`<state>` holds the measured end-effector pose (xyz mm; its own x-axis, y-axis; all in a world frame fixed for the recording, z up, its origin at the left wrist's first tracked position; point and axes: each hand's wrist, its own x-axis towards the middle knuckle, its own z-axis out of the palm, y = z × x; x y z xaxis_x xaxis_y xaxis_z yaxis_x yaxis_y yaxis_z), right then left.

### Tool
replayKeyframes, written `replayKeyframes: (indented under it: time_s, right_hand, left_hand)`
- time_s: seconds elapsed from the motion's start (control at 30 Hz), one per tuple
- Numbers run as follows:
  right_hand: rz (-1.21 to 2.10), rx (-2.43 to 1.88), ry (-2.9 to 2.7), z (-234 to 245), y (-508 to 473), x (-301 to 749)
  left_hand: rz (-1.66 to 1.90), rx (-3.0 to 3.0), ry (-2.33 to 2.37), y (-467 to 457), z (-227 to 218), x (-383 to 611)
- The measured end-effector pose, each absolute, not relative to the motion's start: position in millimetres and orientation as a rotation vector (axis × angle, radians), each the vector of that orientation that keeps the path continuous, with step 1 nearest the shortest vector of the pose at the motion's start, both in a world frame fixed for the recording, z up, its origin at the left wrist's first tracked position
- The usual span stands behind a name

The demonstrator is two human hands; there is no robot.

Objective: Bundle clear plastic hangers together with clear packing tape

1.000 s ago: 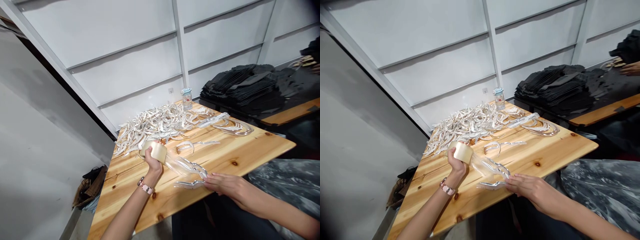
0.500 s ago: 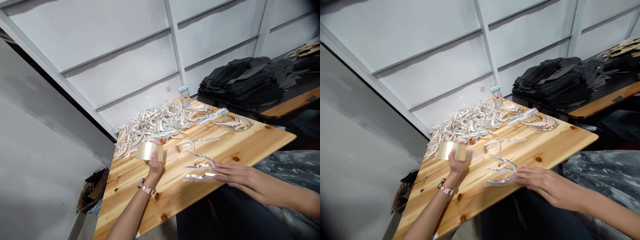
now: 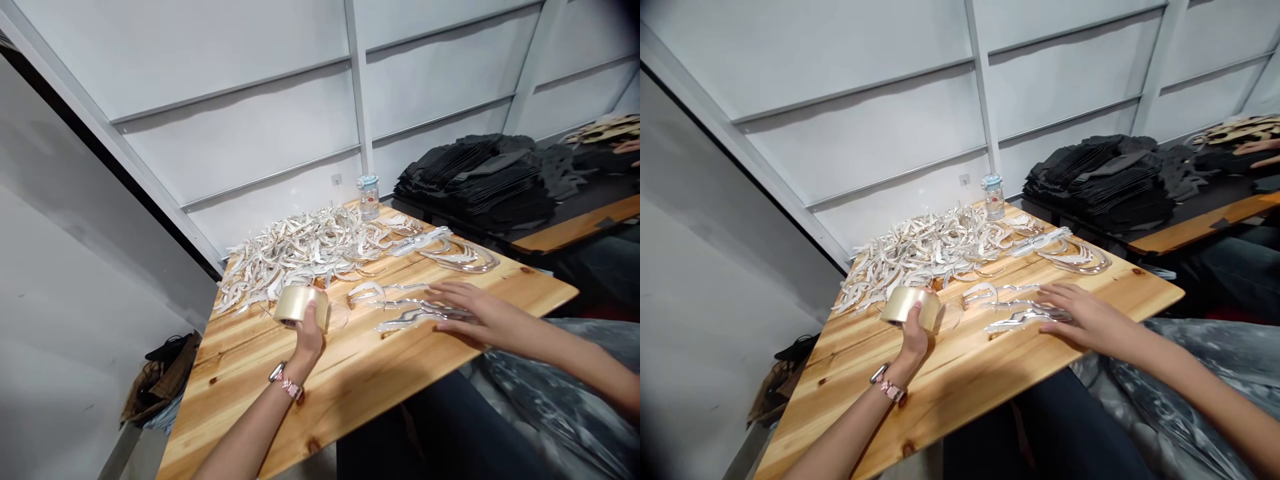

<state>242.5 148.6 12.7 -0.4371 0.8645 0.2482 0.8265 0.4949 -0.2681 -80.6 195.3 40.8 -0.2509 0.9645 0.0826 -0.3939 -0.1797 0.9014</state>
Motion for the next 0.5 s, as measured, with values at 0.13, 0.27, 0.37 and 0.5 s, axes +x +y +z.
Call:
replayKeyframes:
  time_s: [0.13, 0.27, 0.37, 0.5]
  right_hand:
    - [0.124, -1.366, -2.436, 7.2, 133.3, 203.2]
    - [0.02, -1.252, -2.572, -12.1, 99.4, 201.0]
    - [-0.13, -1.139, -2.522, -27.7, 86.6, 221.5]
    - [-0.137, -1.06, -2.401, -33.1, 86.5, 240.1]
  left_hand:
    - [1.653, 0.861, 0.966, 194.3, 37.7, -82.2]
    - [1.657, 0.974, 0.972, 196.5, 31.5, -85.8]
    - [1.621, 0.986, 0.958, 199.5, 26.6, -86.8]
    - [1.588, 0.986, 0.955, 202.3, 21.7, -87.4]
